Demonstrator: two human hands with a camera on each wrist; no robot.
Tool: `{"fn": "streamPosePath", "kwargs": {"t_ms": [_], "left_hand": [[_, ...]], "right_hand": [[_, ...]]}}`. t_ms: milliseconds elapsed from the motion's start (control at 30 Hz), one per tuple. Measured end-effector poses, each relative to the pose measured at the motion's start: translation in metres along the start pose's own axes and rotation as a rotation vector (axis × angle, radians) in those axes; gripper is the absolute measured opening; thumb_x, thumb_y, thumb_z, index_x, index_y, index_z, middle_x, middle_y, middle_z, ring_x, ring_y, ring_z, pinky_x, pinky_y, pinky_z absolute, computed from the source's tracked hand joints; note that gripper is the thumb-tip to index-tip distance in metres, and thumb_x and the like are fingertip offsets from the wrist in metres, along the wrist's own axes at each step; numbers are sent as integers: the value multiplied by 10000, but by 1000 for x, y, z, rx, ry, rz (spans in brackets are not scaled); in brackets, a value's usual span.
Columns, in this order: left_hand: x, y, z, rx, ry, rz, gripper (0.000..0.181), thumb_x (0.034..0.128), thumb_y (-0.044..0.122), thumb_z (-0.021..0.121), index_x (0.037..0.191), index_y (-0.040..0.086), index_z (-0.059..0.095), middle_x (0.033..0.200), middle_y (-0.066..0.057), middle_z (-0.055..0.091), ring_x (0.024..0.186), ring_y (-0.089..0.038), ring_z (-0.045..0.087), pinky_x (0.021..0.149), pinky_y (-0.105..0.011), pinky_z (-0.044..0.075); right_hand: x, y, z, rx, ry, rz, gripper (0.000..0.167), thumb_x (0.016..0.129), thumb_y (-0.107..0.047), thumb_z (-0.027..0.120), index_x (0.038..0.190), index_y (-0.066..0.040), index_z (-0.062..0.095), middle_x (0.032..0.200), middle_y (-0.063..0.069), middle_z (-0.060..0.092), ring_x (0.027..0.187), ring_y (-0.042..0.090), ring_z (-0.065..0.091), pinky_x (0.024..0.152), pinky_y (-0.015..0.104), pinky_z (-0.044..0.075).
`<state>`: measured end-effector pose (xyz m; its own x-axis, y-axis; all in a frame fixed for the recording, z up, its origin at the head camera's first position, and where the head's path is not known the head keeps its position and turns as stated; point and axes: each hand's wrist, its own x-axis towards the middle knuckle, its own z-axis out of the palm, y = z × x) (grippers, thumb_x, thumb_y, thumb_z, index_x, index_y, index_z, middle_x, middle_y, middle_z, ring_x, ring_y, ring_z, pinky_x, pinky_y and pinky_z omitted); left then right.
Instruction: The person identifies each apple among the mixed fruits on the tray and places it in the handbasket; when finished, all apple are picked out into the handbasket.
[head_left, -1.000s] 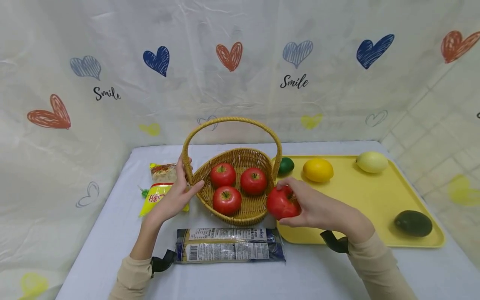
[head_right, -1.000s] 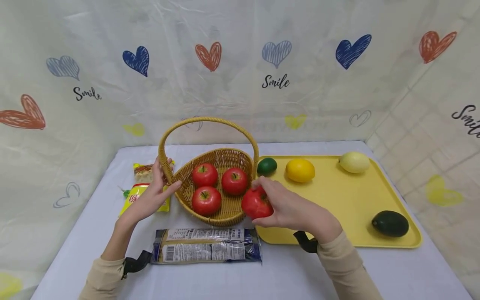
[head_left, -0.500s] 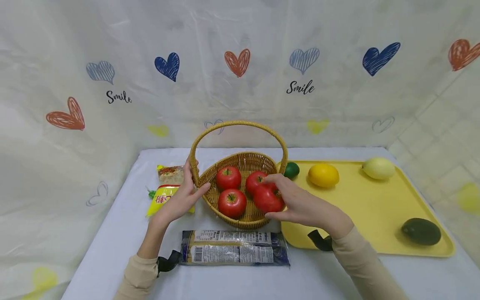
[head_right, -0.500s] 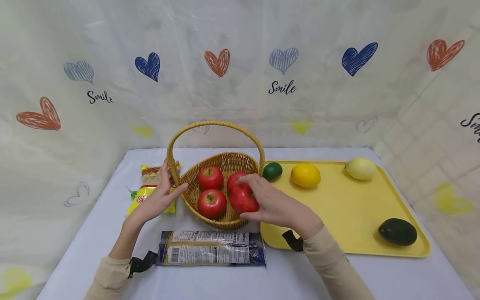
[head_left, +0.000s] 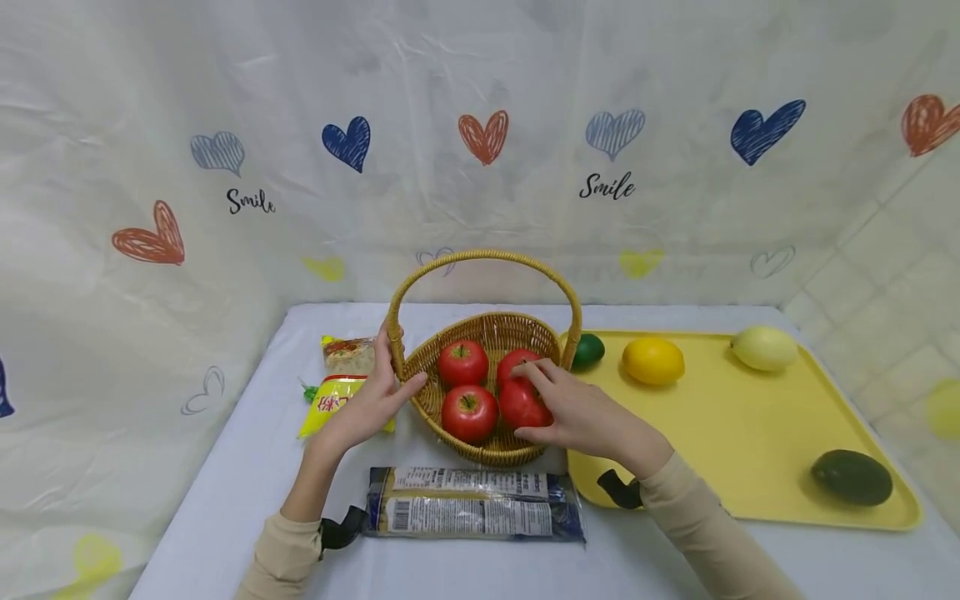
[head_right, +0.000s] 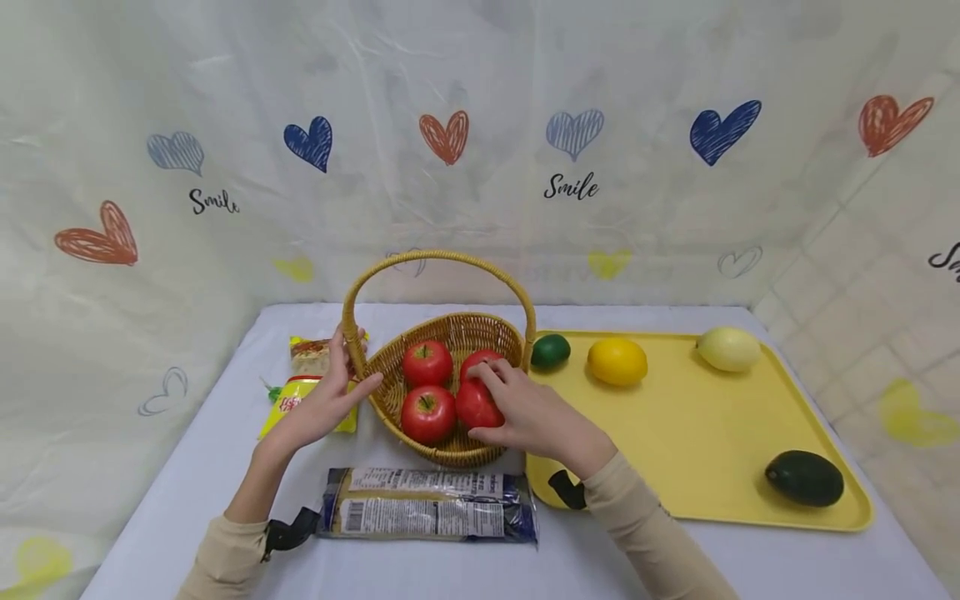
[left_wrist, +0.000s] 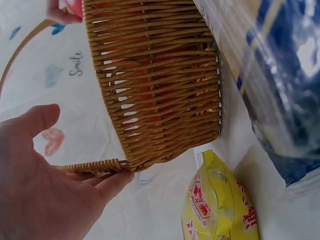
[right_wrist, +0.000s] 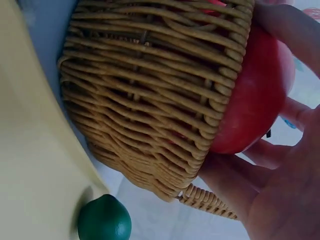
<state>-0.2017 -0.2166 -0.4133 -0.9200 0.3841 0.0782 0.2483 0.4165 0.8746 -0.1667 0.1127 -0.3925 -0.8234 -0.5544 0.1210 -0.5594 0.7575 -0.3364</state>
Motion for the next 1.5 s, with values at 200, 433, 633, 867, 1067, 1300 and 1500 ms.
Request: {"fn": "streamPosePath", "kwargs": {"t_ms": [200, 433, 633, 867, 1067, 1300, 1500], "left_hand": [[0, -2, 1, 5, 6, 8, 971, 1052, 452, 544, 1574, 400, -274, 1736, -94, -62, 1592, -413, 92, 1196, -669, 294], [1, -2, 2, 4, 7, 9, 980, 1050, 461, 544, 1578, 382, -278, 1737, -98, -55, 1600, -396, 62, 1219, -655, 260], [0, -1, 1, 18, 12, 13, 976, 1052, 451, 544, 1579, 380, -274, 1737, -94, -57, 1597, -403, 70, 1216, -661, 261], [0, 1, 0, 16, 6, 12, 991, 1055, 446, 540, 1580, 350, -296, 1739, -94, -70, 1604, -388, 27, 1234, -648, 227], [1, 2, -1, 15, 0, -4, 984, 1059, 434, 535, 1553, 412, -316, 1738, -96, -88, 1606, -379, 28, 1235, -637, 241], [0, 2, -2, 14, 2, -4, 999, 1046, 482, 541, 1549, 418, -320, 1735, -112, -108, 1609, -367, 28, 1241, -625, 236], [-1, 2, -1, 9, -2, -6, 1002, 1043, 485, 546, 1548, 425, -317, 1736, -109, -96, 1608, -368, 37, 1236, -624, 249]], "right_hand": [[1, 1, 10, 32, 16, -6, 688, 874, -448, 804, 1410, -158, 485, 1346, 164, 508, 1118, 298, 626, 830, 435, 632], [1, 1, 13, 38, -7, 5, 678, 863, -452, 813, 1395, -170, 499, 1321, 158, 503, 1113, 284, 593, 800, 412, 635], [4, -1, 12, 30, -15, -3, 670, 870, -438, 808, 1398, -151, 512, 1317, 145, 513, 1132, 296, 569, 817, 436, 632], [7, -3, 14, -18, -18, -9, 683, 885, -436, 792, 1422, -150, 481, 1323, 168, 532, 1114, 332, 588, 838, 471, 619], [8, -3, 14, -47, -29, -6, 666, 896, -424, 784, 1419, -143, 483, 1306, 188, 523, 1120, 340, 592, 838, 473, 624], [9, -3, 14, -66, -94, -6, 635, 919, -425, 754, 1409, -108, 502, 1246, 180, 541, 1090, 331, 589, 891, 491, 604], [8, -2, 18, -94, -114, -32, 607, 959, -423, 701, 1422, -84, 503, 1276, 200, 557, 1107, 351, 590, 947, 513, 579]]}}
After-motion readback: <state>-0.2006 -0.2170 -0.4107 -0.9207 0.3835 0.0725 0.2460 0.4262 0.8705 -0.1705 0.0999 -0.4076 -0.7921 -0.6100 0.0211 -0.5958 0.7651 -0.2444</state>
